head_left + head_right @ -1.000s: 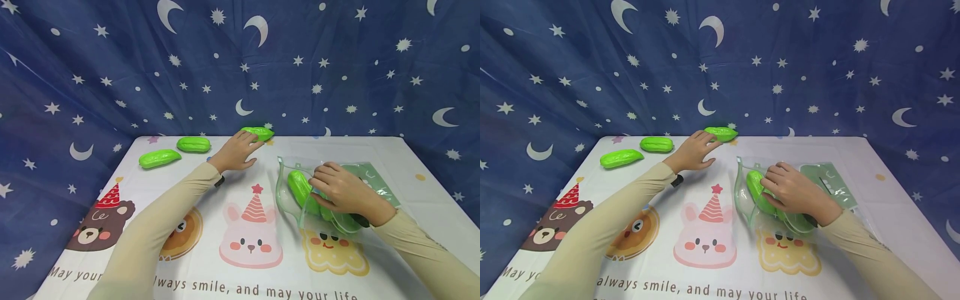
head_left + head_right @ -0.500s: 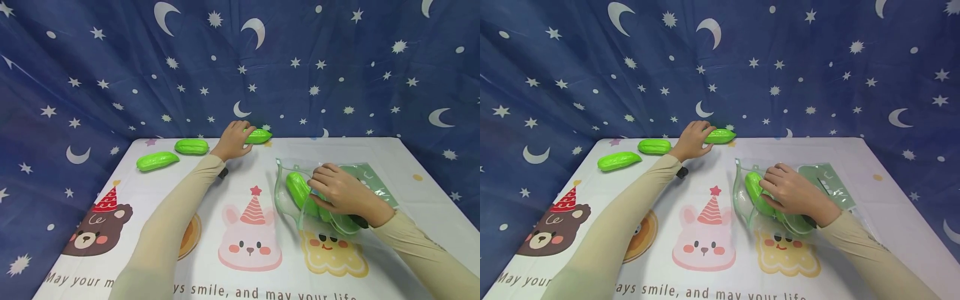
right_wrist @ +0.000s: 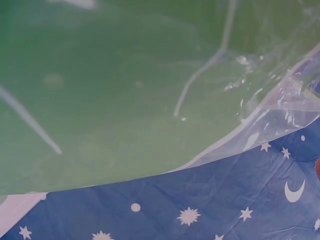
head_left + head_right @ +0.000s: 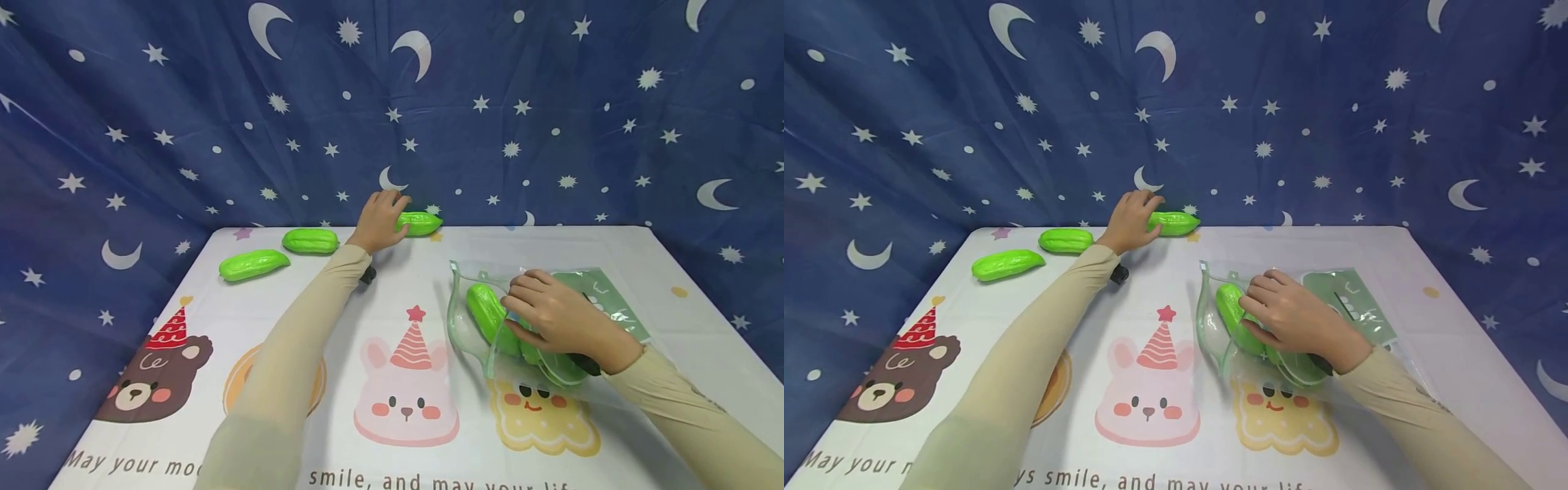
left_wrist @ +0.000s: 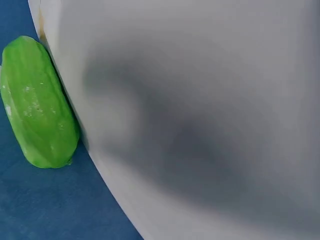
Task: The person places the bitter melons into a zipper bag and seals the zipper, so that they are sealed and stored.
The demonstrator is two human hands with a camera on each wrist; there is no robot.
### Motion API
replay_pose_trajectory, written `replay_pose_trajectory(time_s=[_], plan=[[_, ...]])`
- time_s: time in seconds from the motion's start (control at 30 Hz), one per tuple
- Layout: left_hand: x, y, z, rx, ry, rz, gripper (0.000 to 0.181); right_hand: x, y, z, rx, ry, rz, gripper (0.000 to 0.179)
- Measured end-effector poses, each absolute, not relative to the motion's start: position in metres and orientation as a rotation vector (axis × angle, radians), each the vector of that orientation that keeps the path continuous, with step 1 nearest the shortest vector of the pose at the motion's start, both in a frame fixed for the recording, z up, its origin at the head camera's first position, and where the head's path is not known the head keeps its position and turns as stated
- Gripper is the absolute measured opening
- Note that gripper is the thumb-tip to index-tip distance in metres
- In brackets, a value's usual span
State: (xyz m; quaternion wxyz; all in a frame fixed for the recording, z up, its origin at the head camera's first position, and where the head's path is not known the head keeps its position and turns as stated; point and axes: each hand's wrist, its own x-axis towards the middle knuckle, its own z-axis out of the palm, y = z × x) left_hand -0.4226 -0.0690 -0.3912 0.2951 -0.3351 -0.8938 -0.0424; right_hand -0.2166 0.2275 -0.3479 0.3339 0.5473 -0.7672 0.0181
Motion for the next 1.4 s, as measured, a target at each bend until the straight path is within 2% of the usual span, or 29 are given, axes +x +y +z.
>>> replay_pose_trajectory(time_s=[0.63,1.07,1.4], plan=[[-0.433,-0.073,-0.404,-0.711,-2.726,-0.046,0.059,-0.218,0.228,-0.350,1.428,-2.016,0.031,0.037],[-0.438,-0.066,-0.403,-0.797,-2.842,0.092,0.072,-0.218,0.229,-0.348,1.428,-2.028,0.017,0.038],[-0.436,-0.057,-0.400,-0.858,-2.890,0.161,0.069,-0.218,0.231,-0.349,1.426,-2.030,0.027,0.037]])
